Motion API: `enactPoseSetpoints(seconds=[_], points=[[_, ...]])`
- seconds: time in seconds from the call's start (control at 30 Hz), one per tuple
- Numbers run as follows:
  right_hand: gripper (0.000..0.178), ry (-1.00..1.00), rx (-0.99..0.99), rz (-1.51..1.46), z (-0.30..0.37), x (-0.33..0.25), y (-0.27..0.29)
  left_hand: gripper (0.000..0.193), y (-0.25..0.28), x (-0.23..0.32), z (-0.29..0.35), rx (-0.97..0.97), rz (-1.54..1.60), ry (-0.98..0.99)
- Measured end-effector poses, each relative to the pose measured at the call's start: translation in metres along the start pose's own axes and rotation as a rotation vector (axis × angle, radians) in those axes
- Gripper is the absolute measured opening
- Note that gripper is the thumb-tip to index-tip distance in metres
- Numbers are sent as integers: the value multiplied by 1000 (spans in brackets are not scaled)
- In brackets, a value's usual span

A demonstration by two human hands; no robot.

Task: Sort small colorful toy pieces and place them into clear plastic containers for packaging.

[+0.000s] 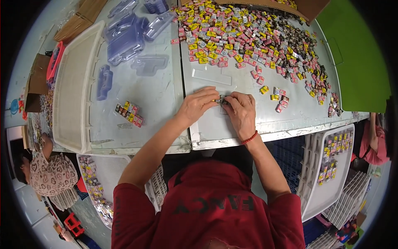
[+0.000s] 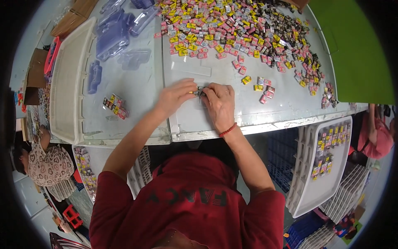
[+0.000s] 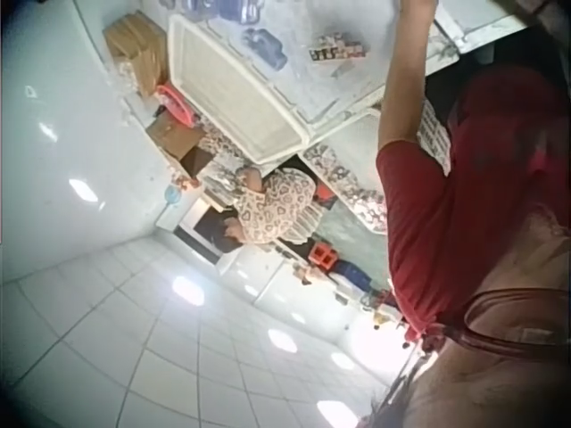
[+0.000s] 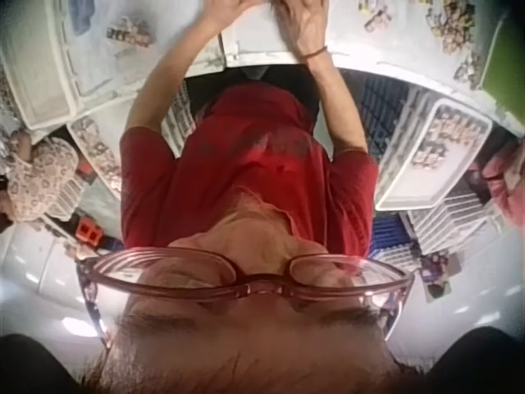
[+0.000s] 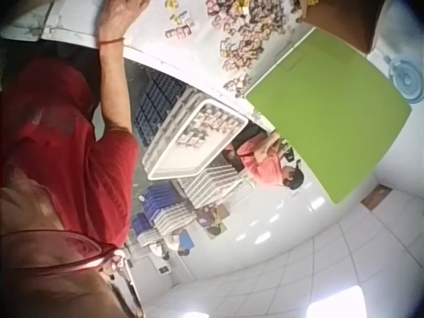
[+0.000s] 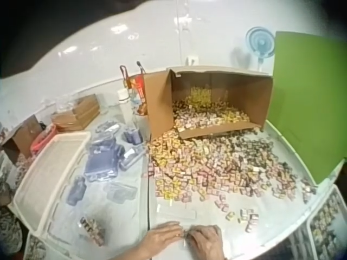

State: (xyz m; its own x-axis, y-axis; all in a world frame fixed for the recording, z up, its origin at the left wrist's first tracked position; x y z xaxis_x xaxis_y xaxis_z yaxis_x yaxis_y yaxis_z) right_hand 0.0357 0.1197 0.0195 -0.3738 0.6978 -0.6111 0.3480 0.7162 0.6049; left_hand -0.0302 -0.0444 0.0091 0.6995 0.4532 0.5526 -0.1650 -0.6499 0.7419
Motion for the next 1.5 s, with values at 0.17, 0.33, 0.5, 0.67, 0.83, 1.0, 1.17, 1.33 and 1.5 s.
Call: enactPoseSetpoints(seconds=[0.17,0.33,0.5,0.67,0.83,1.0,1.17,1.33,1.5], points=[[22,10,8,-23,0,7,4,23,-9,7,2,50,-41,24],[20,72,-5,70,7,1,2,31,-12,18,7,61,-296,-162],[28,60,-10,131,18,-6,-4,54,-5,35,16,-91,-397,-74],[33,-6,-19,129,24,-9,-3,50,-13,37,16,-97,-326,2],[30,-36,-15,84,25,-12,-8,31,-9,17,26,124,-92,271],[26,-27,-1,140,25,-8,-5,21,-9,30,18,170,-182,231],[26,-19,-4,90,22,-12,0,18,-8,24,18,157,-84,213],[26,-33,3,100,24,-10,-2,19,-4,35,12,235,-318,51],[29,-53,-6,122,24,-15,-7,22,-7,22,27,109,-261,48]])
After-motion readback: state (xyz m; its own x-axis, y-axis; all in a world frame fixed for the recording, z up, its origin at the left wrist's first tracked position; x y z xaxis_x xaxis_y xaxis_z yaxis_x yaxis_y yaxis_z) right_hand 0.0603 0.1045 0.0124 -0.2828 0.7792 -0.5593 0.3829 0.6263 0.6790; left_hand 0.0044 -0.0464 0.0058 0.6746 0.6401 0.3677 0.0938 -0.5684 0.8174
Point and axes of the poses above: each hand's wrist, its own z-axis away from the middle knuckle, its own y-axis out of the back of the hand, x = y × z, the point moved 2 cm from there along -z, towards the middle knuckle, and after that the axes turned 11 degrees about -z, right-handed, at the moved point
